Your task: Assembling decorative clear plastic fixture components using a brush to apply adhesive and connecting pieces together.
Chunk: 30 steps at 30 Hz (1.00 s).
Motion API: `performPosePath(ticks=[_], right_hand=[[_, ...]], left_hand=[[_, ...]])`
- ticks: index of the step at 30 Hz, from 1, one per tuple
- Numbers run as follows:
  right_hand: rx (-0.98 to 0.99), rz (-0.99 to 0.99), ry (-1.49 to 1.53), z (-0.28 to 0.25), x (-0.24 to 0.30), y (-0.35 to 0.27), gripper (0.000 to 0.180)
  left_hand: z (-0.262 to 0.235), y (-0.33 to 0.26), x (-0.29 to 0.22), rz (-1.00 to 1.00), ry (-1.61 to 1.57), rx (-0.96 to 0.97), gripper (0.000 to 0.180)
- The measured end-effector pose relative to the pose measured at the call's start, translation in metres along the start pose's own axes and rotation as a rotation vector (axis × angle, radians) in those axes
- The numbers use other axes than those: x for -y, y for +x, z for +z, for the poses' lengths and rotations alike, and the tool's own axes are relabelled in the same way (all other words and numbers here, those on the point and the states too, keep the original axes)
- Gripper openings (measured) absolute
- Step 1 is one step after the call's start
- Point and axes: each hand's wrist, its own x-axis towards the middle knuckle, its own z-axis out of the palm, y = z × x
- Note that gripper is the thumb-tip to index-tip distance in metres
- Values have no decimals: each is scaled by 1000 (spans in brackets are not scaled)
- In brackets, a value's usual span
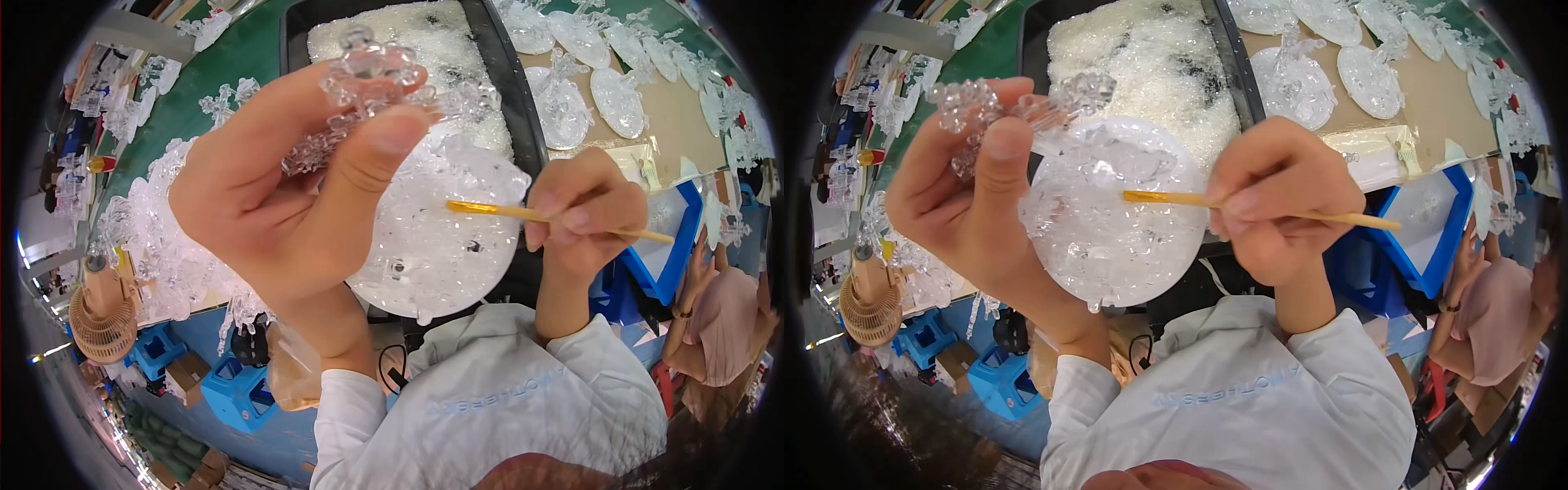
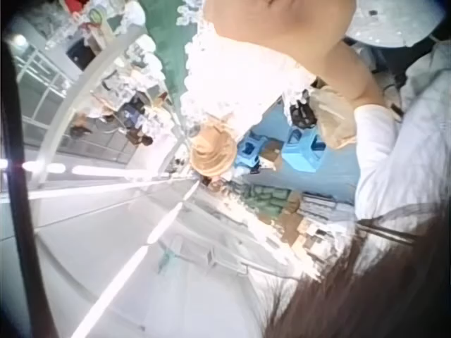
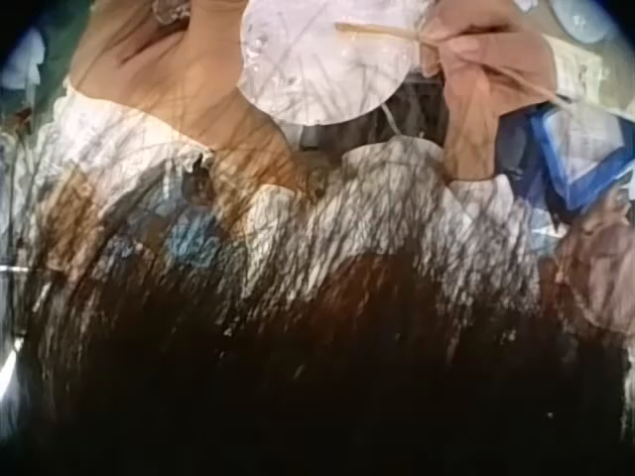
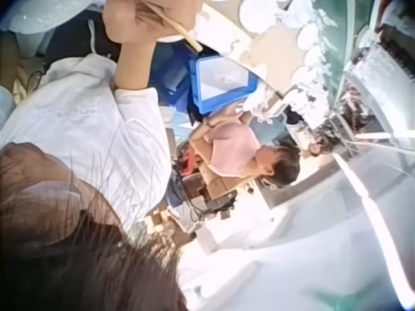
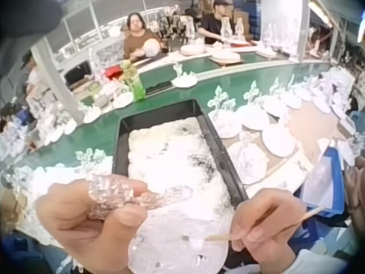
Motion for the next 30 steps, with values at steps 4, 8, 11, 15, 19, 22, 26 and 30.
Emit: performPosePath(ticks=[4, 8, 11, 15, 19, 22, 26, 30], right_hand=[[-111, 39, 111, -4, 2, -5, 8], [-129, 13, 97, -1, 3, -4, 7], [-181, 37, 47, -2, 4, -4, 7], [-134, -11, 13, 2, 2, -3, 7], [-143, -10, -35, 0, 2, -4, 12], [-219, -9, -56, -5, 3, -5, 7], [-202, 0, 29, -1, 6, -5, 7], [-211, 16, -58, -1, 3, -6, 7]], left_hand=[[-1, 2, -10, -52, 53, -7, 23], [-1, 2, -13, -47, 61, -21, 22], [1, 1, -13, -66, 81, -19, 21], [3, 0, -7, 3, 82, -36, 20], [2, -1, -9, 9, 75, -6, 20], [-1, 1, -16, -84, 213, 0, 21], [1, 0, -14, -51, 167, -46, 22], [-3, 0, -13, -60, 208, -49, 23]])
